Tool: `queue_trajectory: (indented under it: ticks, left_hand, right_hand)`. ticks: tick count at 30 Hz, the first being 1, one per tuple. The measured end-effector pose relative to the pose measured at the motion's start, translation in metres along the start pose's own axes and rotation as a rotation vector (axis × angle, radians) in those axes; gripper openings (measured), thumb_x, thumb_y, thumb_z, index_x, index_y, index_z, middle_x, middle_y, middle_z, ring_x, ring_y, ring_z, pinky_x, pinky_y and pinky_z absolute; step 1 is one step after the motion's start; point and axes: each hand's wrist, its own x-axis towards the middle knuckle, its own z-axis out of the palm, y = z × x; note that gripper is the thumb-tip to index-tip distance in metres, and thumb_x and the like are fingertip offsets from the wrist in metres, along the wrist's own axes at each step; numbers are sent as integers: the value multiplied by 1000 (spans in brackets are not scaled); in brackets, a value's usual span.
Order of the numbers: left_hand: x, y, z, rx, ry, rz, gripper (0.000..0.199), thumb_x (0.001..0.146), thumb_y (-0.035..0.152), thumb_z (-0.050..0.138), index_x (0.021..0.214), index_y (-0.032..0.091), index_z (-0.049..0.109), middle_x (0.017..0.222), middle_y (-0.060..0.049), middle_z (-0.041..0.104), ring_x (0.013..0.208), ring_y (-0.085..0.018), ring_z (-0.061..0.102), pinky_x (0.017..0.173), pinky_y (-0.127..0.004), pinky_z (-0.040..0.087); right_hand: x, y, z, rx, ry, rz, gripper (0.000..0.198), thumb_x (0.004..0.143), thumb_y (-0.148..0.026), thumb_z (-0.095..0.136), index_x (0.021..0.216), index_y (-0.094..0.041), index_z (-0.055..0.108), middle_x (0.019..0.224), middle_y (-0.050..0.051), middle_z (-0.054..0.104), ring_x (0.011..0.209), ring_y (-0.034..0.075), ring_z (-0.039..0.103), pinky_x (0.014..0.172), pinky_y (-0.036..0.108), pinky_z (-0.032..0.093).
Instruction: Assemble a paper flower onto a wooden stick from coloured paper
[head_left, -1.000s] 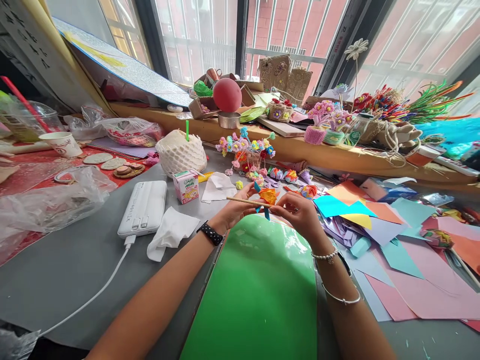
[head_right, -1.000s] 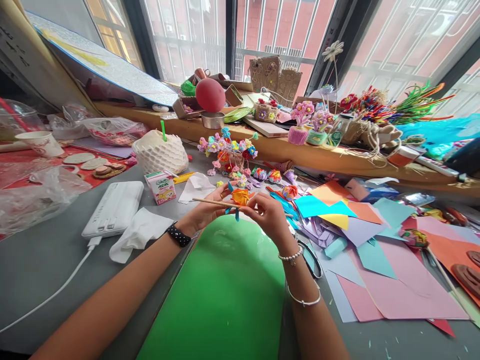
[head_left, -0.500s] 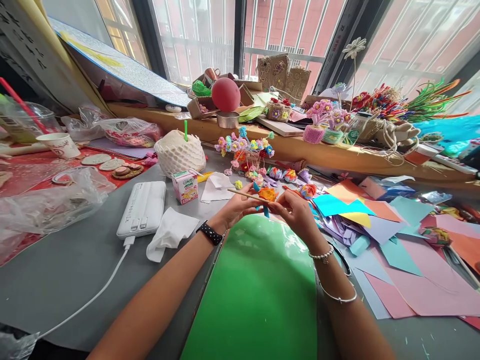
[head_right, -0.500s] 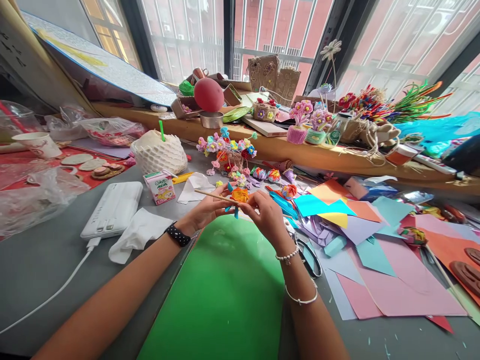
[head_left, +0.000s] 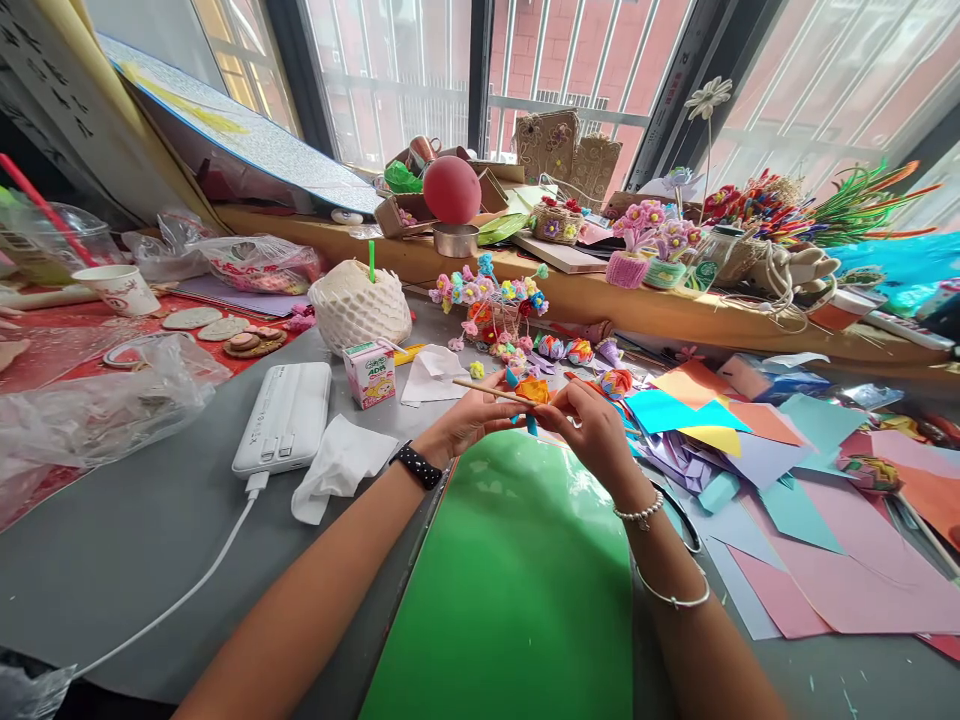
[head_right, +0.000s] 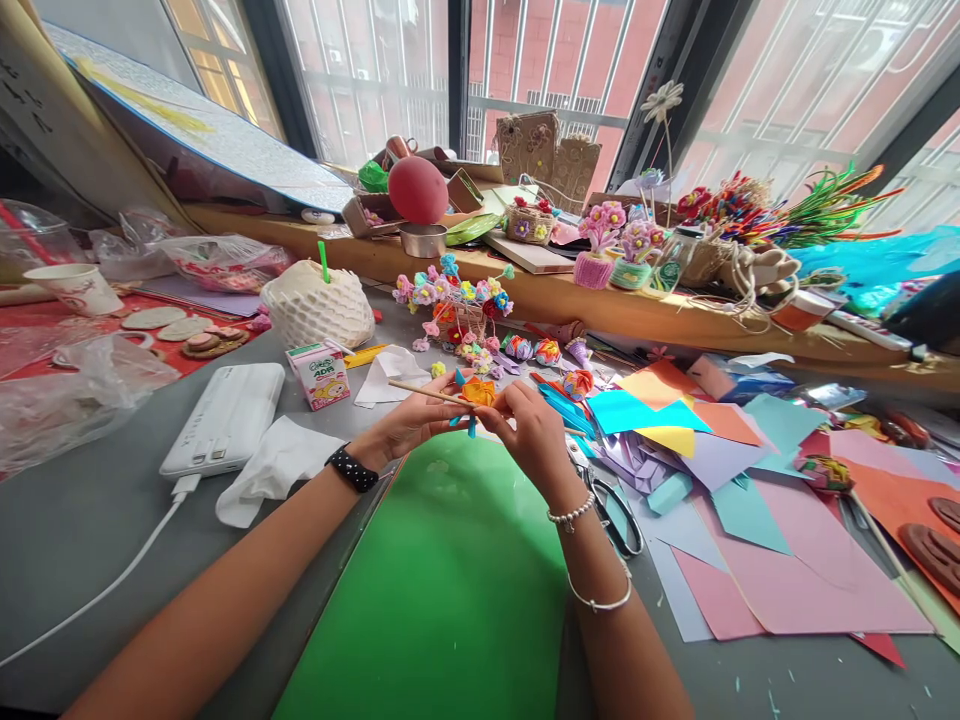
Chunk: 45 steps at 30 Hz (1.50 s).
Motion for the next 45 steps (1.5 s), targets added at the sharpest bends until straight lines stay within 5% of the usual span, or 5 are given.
queue_trajectory:
  ticks: [9,18,34,45]
  left_hand:
    - [0,0,1,10,-8,12,65,65,12,64,122,24,36,120,-9,47,95,-18,56,76,-27,46]
    - [1,-7,-3,-9,69,-8,84,58,10,68,129,28,26,131,-12,35,100,-21,55,83,-32,47]
    - [2,-7,-4,-5,89,-4,85,57,8,68,129,27,26,133,-12,34,109,-24,49,85,-33,46]
    - [1,0,2,-69,45,-10,88,59,10,66,131,28,19,124,-13,41,88,-18,59,72,-27,49]
  right_hand:
    - [1,2,-1,61,-52,29,28,79,-42,48,63,-19,47,64,2,53,59,13,46,54,25,35]
    - [1,3,-1,38,-80,17,29,78,-42,48,62,-19,46,63,2,52,58,13,45,52,25,33]
    - [1,2,-1,41,-91,17,27,78,-41,49,62,-19,45,63,1,52,58,13,45,52,24,34]
    - [1,2,-9,112,-33,-9,15,75,-34,55,76,-20,56,71,2,54,54,11,44,48,24,32]
